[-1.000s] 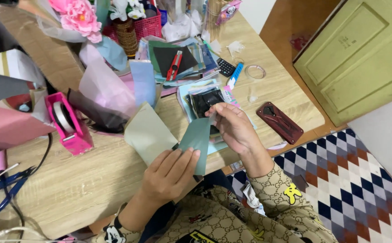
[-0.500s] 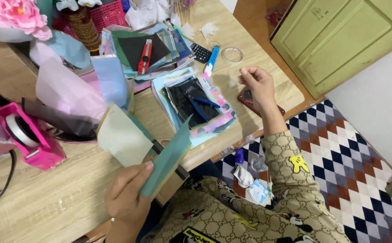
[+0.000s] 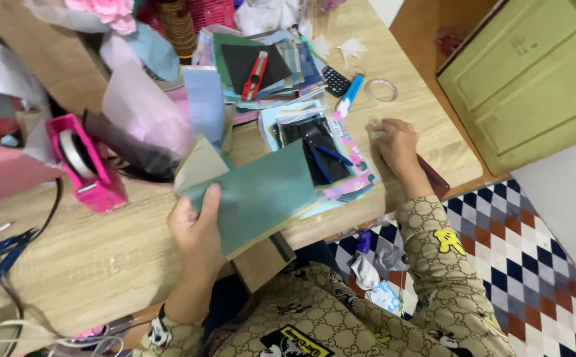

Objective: The person cuts a piece of light blue paper using a red utility knife and a cardboard box as a guide. They then use pink scissors to trim the edges of the cut paper and a black sheet of paper.

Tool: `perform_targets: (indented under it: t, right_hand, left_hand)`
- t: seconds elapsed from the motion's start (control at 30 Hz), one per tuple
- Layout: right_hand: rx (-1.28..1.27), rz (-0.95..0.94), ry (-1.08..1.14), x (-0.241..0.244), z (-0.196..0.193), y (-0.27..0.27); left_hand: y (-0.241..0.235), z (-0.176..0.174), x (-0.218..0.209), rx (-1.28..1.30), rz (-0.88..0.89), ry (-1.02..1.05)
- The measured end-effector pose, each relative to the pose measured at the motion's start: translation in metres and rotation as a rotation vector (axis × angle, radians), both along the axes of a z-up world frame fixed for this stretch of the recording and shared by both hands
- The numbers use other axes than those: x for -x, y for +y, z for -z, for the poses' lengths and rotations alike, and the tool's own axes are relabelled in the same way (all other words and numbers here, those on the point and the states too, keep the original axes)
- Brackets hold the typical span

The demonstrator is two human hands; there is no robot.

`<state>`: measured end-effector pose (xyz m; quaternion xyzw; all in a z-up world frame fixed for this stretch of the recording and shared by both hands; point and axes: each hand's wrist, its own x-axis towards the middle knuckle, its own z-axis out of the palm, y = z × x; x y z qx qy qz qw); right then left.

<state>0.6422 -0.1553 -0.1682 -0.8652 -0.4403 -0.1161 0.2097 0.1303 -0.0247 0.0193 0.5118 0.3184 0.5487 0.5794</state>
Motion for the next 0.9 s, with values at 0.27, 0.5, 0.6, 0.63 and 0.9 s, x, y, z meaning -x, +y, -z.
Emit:
perform_targets:
  t: [0.27, 0.5, 0.6, 0.63, 0.9]
  right_hand:
    - [0.176, 0.015, 0.157, 0.054, -0.084, -0.020]
    - [-0.499, -0.418, -0.022, 0.168, -0.174, -0.001]
    - [-0.627, -0.693, -0.159, 0.207, -0.176, 0.013]
    - [-0.629, -0.692, -0.159, 0.217, -0.169, 0.014]
    - [-0.864, -0.523, 0.832, 0.267, -0.152, 0.015]
  left_hand:
    - [0.025, -0.025, -0.027, 0.317, 0.056, -0.218]
    - [0.036, -0.018, -0.036, 0.369, 0.064, -0.266]
    - [0.045, 0.005, -0.044, 0.414, 0.118, -0.293]
    - [0.043, 0.001, -0.045, 0.411, 0.119, -0.292]
    - [0.024, -0.020, -0.030, 0.401, 0.493, -0.271]
